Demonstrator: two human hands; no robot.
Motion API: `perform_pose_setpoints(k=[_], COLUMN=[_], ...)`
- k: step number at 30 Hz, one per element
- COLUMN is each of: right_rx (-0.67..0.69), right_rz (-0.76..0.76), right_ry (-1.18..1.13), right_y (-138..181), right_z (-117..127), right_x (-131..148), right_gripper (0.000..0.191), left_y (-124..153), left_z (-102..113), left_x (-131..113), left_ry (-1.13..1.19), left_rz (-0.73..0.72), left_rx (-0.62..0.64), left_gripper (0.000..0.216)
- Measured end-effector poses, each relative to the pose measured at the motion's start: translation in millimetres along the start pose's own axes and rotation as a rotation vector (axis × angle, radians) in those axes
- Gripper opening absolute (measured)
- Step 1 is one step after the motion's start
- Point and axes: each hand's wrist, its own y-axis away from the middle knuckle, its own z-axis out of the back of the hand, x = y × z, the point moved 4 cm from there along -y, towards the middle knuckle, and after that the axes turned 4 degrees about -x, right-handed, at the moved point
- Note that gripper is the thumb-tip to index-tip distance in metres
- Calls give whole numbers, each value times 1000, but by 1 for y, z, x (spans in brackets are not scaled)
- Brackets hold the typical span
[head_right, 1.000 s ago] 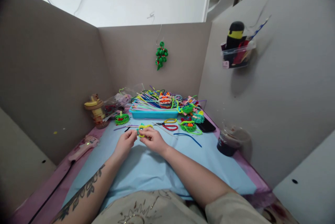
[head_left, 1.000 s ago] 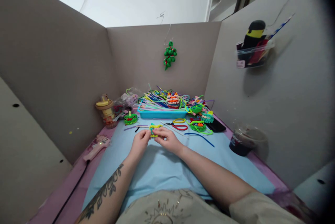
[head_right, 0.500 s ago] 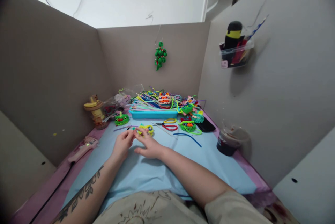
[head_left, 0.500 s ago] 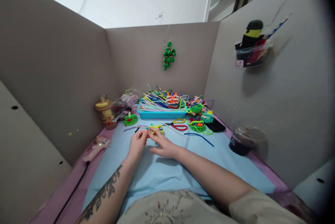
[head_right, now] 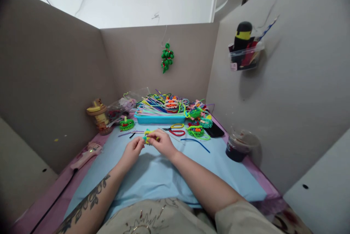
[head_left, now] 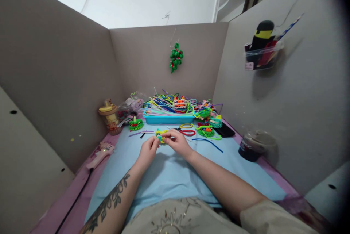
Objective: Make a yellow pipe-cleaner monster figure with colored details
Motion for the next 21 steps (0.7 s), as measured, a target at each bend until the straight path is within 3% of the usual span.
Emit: perform_pose_setpoints(k=[6,15,21], right_rx=[37,57,49], right_rz=[-34,56,115], right_ry=[19,10,37], right_y=[1,2,2], right_z=[-3,-1,-1], right_x=[-1,5,12], right_gripper=[12,6,8], left_y=[3,8,9], left_z=[-4,-13,-14], left_x=[-5,5,7], left_ry=[1,295,402], left_rz=[-7,186,273], left_rx=[102,310,357], left_gripper=[31,37,41])
